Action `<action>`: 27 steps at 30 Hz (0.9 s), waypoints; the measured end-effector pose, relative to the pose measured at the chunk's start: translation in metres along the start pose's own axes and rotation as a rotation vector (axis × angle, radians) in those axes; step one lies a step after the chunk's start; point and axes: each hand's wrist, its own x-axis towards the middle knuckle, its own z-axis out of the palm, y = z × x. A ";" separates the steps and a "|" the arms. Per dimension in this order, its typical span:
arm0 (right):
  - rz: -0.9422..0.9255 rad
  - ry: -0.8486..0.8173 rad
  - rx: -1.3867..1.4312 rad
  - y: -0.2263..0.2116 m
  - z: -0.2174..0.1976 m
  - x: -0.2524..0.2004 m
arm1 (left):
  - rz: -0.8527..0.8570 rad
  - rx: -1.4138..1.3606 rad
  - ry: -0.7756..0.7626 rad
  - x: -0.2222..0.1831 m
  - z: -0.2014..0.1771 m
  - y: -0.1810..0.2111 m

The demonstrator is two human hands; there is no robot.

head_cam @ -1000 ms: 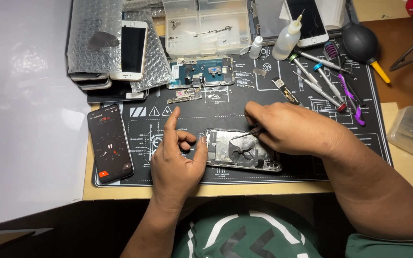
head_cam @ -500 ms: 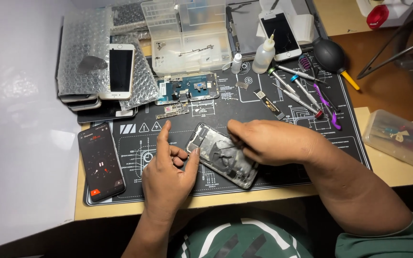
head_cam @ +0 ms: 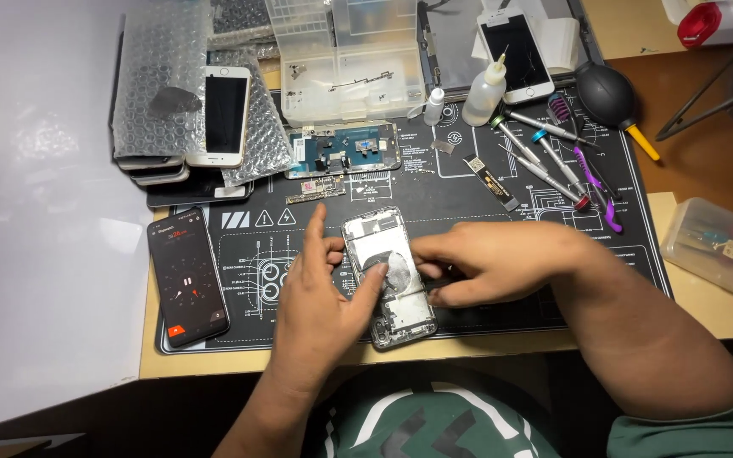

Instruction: Extracting and manipulating internal components of a disassembled smartphone using precision tools on a repair mat.

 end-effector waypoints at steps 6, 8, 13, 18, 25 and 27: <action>0.117 0.302 -0.083 0.018 -0.027 -0.021 | 0.100 0.488 0.074 -0.014 0.047 0.013; 0.207 0.322 -0.161 0.024 -0.024 -0.016 | 0.117 0.507 0.080 -0.013 0.055 0.013; 0.251 0.342 -0.325 0.040 -0.016 -0.008 | 0.125 0.401 -0.008 -0.009 0.053 0.010; 0.424 0.307 -0.437 0.025 -0.019 -0.011 | 0.245 0.297 -0.381 0.010 0.013 -0.003; 0.482 0.214 -0.413 0.023 -0.023 -0.010 | 0.315 0.388 -0.369 0.017 -0.022 -0.028; 0.263 0.320 -0.368 0.032 -0.023 -0.011 | 0.304 0.288 -0.353 0.016 -0.022 -0.027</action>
